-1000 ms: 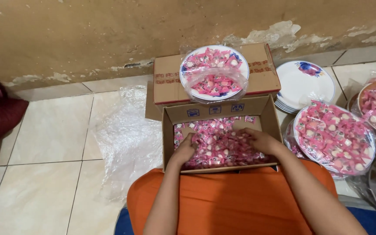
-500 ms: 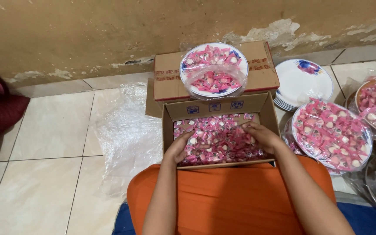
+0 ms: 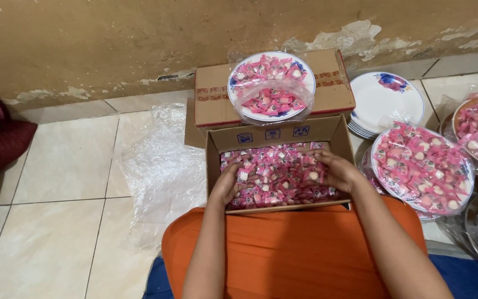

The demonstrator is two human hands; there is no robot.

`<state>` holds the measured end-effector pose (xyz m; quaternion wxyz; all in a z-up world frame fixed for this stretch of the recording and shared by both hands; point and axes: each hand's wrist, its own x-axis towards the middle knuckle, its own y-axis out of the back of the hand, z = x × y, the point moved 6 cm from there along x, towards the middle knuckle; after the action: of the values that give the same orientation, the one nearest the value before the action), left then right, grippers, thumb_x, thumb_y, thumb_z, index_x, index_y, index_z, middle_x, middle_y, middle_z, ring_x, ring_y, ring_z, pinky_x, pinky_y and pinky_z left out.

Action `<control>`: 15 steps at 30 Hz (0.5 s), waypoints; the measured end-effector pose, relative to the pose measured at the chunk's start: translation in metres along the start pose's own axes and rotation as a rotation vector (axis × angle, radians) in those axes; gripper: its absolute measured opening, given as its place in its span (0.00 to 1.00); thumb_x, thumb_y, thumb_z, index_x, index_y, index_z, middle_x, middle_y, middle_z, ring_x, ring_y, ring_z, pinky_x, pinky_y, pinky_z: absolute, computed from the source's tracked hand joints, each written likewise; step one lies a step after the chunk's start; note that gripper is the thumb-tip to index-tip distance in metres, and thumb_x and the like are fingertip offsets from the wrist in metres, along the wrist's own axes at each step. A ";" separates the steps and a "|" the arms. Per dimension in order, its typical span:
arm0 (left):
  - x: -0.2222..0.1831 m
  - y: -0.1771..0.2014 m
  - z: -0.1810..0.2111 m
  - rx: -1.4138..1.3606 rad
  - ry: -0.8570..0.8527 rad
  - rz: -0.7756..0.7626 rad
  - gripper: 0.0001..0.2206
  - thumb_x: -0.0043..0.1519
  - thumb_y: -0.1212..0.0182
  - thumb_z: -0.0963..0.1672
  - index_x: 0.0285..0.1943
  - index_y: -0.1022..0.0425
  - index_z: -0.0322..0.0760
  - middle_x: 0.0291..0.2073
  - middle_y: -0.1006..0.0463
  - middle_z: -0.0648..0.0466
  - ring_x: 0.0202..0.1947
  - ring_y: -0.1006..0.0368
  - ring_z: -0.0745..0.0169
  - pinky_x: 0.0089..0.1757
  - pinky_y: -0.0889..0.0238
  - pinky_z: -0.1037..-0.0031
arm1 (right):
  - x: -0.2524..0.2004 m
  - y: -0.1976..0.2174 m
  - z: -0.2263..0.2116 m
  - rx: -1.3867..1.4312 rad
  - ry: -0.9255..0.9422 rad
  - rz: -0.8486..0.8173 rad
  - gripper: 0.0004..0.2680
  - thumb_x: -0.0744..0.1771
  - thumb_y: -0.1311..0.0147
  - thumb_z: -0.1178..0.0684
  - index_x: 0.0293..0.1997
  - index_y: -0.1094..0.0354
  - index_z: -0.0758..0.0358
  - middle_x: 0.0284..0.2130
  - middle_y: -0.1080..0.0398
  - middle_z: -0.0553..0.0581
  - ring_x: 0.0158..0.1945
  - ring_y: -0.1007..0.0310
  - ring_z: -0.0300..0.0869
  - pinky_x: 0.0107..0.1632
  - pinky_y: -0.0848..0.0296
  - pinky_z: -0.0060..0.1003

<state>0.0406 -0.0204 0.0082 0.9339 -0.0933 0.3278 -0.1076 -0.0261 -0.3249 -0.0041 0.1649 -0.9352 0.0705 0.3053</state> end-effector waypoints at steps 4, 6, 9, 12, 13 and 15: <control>0.024 0.016 -0.015 -0.086 -0.015 -0.010 0.26 0.63 0.40 0.52 0.70 0.38 0.52 0.40 0.29 0.45 0.32 0.21 0.49 0.23 0.26 0.69 | 0.002 -0.001 -0.001 0.008 0.008 -0.032 0.10 0.71 0.56 0.51 0.59 0.34 0.51 0.39 0.30 0.57 0.40 0.24 0.44 0.44 0.20 0.54; 0.032 0.023 -0.024 0.011 0.031 -0.036 0.25 0.65 0.45 0.57 0.70 0.42 0.58 0.30 0.36 0.55 0.33 0.22 0.51 0.17 0.38 0.75 | -0.027 -0.022 -0.017 0.072 0.005 -0.035 0.09 0.70 0.51 0.50 0.56 0.32 0.51 0.37 0.29 0.57 0.38 0.24 0.47 0.45 0.21 0.59; 0.037 0.023 -0.025 0.019 0.029 -0.047 0.27 0.68 0.46 0.54 0.76 0.48 0.59 0.50 0.33 0.41 0.52 0.26 0.36 0.34 0.27 0.64 | 0.023 0.025 0.013 -0.010 0.073 -0.035 0.13 0.69 0.48 0.55 0.61 0.34 0.52 0.34 0.35 0.52 0.34 0.29 0.38 0.48 0.21 0.58; 0.040 0.023 -0.026 -0.166 -0.053 -0.092 0.26 0.68 0.46 0.48 0.75 0.48 0.45 0.65 0.41 0.39 0.56 0.27 0.28 0.54 0.35 0.42 | 0.012 0.011 0.003 0.018 0.095 -0.081 0.14 0.69 0.51 0.58 0.63 0.35 0.54 0.27 0.34 0.51 0.32 0.25 0.41 0.48 0.21 0.62; 0.040 0.025 -0.026 -0.165 -0.053 -0.092 0.26 0.68 0.46 0.48 0.75 0.48 0.45 0.65 0.41 0.39 0.56 0.27 0.28 0.54 0.35 0.42 | 0.011 0.009 0.001 0.019 0.094 -0.081 0.14 0.69 0.51 0.58 0.63 0.35 0.54 0.27 0.34 0.51 0.32 0.25 0.41 0.48 0.21 0.62; 0.040 0.026 -0.028 -0.251 -0.041 -0.134 0.20 0.67 0.48 0.47 0.68 0.42 0.44 0.60 0.36 0.42 0.53 0.24 0.32 0.49 0.27 0.53 | 0.006 0.005 -0.001 0.032 0.101 -0.088 0.14 0.69 0.54 0.61 0.63 0.36 0.57 0.27 0.37 0.50 0.32 0.24 0.43 0.50 0.23 0.65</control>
<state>0.0568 -0.0091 -0.0428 0.9121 -0.2335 0.3126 -0.1260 -0.0219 -0.3303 -0.0083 0.1892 -0.9489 0.0426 0.2488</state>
